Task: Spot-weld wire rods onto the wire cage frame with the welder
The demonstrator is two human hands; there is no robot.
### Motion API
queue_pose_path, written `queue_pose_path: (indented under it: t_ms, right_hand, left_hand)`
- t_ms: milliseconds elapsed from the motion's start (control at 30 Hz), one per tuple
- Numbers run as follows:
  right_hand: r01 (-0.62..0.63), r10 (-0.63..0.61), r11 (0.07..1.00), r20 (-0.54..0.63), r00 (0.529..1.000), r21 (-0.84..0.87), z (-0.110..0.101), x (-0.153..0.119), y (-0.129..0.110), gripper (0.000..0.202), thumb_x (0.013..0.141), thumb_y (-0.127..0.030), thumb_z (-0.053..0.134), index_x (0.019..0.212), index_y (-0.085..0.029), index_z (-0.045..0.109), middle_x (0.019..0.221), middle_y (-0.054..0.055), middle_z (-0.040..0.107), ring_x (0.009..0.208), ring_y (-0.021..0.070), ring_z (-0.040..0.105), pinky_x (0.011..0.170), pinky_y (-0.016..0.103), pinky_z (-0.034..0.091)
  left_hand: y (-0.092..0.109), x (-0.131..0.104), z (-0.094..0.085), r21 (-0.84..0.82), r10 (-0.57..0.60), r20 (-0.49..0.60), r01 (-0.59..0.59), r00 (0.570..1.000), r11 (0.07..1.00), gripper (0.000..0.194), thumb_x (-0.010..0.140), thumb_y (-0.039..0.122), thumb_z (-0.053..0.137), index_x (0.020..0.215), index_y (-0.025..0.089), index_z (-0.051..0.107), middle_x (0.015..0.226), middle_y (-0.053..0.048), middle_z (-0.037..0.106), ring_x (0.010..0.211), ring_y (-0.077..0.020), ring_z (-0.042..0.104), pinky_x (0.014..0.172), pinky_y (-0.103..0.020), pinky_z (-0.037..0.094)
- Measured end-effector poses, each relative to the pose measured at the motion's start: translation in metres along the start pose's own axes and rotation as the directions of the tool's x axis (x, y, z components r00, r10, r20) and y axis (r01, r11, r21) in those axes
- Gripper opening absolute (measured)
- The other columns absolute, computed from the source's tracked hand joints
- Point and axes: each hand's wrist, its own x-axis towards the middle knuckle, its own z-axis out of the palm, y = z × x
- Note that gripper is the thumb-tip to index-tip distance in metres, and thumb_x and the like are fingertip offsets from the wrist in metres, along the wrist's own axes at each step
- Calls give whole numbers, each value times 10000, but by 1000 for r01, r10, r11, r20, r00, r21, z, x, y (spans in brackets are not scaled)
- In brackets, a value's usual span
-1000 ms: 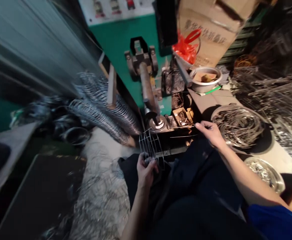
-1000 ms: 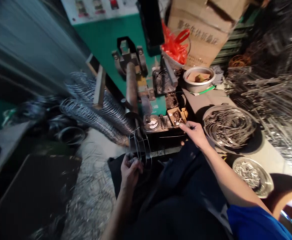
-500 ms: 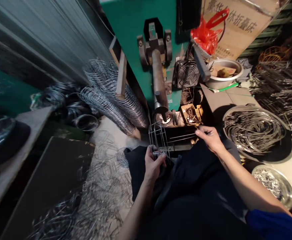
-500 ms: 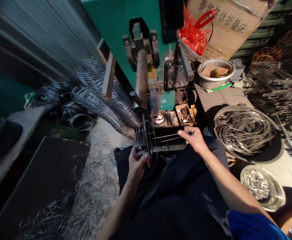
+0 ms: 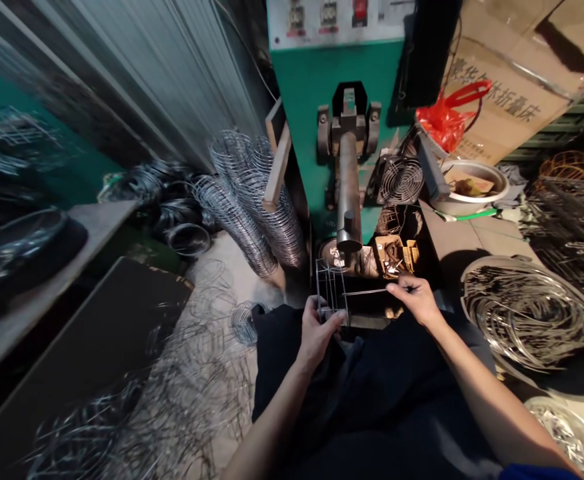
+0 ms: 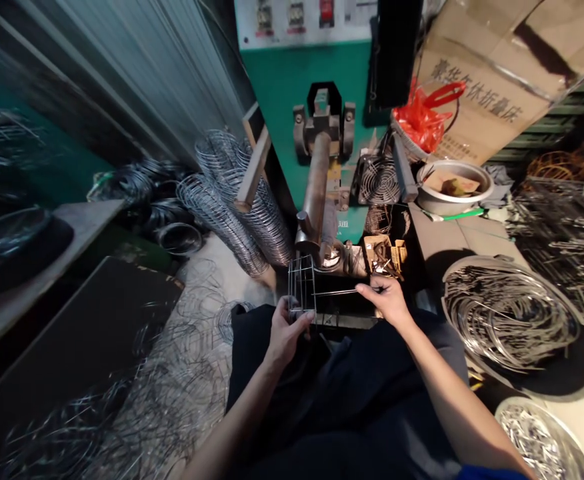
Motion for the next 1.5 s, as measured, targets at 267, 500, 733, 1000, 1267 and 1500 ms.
queue_pose_path:
  t_ms: [267, 500, 733, 1000, 1267, 1500]
  right_hand:
    - [-5, 5, 1000, 25, 1000, -1, -3, 16, 6, 612, 779, -564, 716, 534, -197, 292, 565, -43, 245, 559, 110, 236, 541, 270, 189]
    - [4, -5, 1000, 36, 999, 0, -5, 28, 8, 602, 781, -549, 712, 537, -203, 284, 565, -43, 247, 552, 110, 235, 534, 268, 186]
    - [11, -11, 1000, 51, 999, -5, -9, 41, 8, 597, 778, -555, 717, 535, -203, 301, 568, -41, 264, 556, 113, 246, 540, 272, 189]
    - [11, -10, 1000, 67, 998, -16, -12, 52, 8, 597, 780, -567, 721, 524, -197, 328, 557, -41, 286, 558, 114, 264, 548, 272, 201]
    - [3, -1, 1000, 60, 998, -31, -14, 57, 7, 563, 773, -557, 726, 534, -192, 369, 563, -36, 324, 562, 116, 294, 555, 270, 228]
    - [18, -15, 998, 42, 999, -61, -16, 60, 5, 590, 760, -568, 733, 528, -203, 331, 559, -41, 274, 555, 112, 254, 535, 275, 188]
  left_hand:
    - [5, 16, 4, -33, -13, -7, 12, 1000, 999, 534, 698, 403, 825, 935, 235, 377, 538, 135, 473, 374, -57, 438, 369, -162, 418]
    - [7, 27, 7, -66, -9, -2, 9, 1000, 998, 551, 675, 422, 837, 937, 235, 389, 522, 141, 457, 374, -58, 424, 380, -163, 403]
    - [8, 37, 11, -74, 36, 14, -35, 999, 997, 523, 702, 396, 830, 935, 236, 389, 518, 146, 420, 381, -55, 403, 370, -166, 416]
    - [11, 47, 15, -98, 45, 4, -44, 999, 994, 545, 695, 402, 832, 940, 232, 377, 503, 156, 406, 360, -54, 396, 352, -166, 408]
    - [12, 54, 19, -106, 20, -7, -21, 1000, 994, 560, 681, 402, 838, 937, 228, 371, 497, 155, 407, 364, -60, 418, 339, -162, 408]
    - [12, 58, 20, -110, 35, 2, -34, 999, 993, 548, 678, 398, 834, 939, 230, 383, 497, 150, 412, 377, -75, 428, 338, -177, 413]
